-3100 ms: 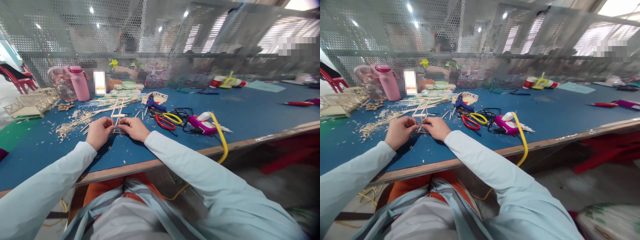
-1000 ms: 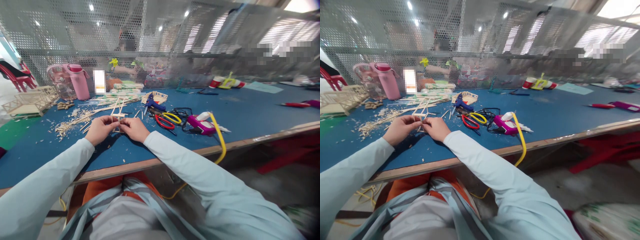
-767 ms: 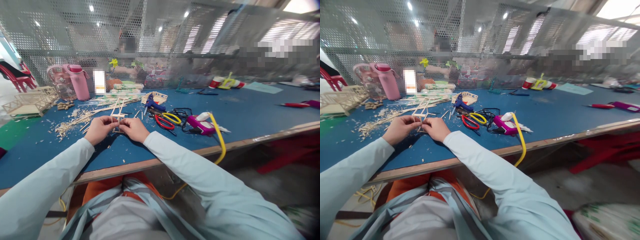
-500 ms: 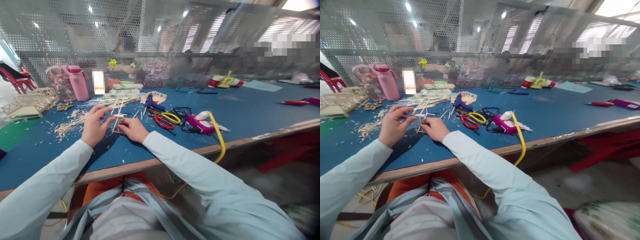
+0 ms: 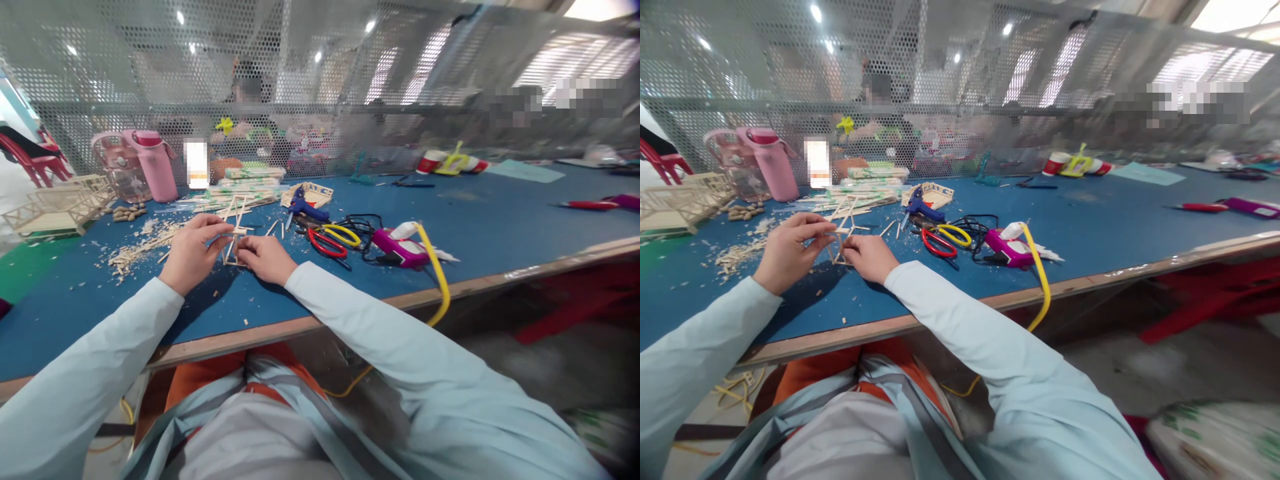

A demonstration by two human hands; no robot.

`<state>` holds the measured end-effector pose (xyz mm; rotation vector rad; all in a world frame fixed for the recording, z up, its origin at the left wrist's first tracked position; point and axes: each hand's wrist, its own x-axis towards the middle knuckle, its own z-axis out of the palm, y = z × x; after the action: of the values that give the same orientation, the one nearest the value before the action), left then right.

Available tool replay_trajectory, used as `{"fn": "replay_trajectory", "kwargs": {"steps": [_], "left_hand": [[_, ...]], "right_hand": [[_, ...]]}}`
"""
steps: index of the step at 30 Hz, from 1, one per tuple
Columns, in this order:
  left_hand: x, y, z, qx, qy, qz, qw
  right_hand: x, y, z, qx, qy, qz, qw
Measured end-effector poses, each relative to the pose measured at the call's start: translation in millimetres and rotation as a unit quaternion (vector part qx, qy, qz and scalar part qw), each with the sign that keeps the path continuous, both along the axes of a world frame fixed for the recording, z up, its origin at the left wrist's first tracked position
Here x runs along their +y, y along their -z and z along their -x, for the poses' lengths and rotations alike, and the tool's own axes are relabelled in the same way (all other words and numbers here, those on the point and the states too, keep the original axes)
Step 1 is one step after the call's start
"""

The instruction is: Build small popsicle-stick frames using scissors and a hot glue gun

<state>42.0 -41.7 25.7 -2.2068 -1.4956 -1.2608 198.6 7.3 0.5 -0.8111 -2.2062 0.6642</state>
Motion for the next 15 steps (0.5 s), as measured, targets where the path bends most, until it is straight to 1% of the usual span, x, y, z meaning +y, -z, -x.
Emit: {"fn": "replay_trajectory", "kwargs": {"steps": [4,9,15], "left_hand": [[-0.3,1.1,0.7,-0.002,0.001,-0.010,1.000],[0.0,2.5,-0.2,-0.007,-0.003,-0.012,1.000],[-3.9,3.1,-3.5,-0.048,0.025,0.002,0.999]], "right_hand": [[-2.6,-3.2,-0.4,-0.003,-0.002,-0.008,1.000],[-2.2,-2.4,-0.3,-0.010,0.000,-0.014,1.000],[-1.1,1.0,0.7,0.007,0.008,-0.008,1.000]]}}
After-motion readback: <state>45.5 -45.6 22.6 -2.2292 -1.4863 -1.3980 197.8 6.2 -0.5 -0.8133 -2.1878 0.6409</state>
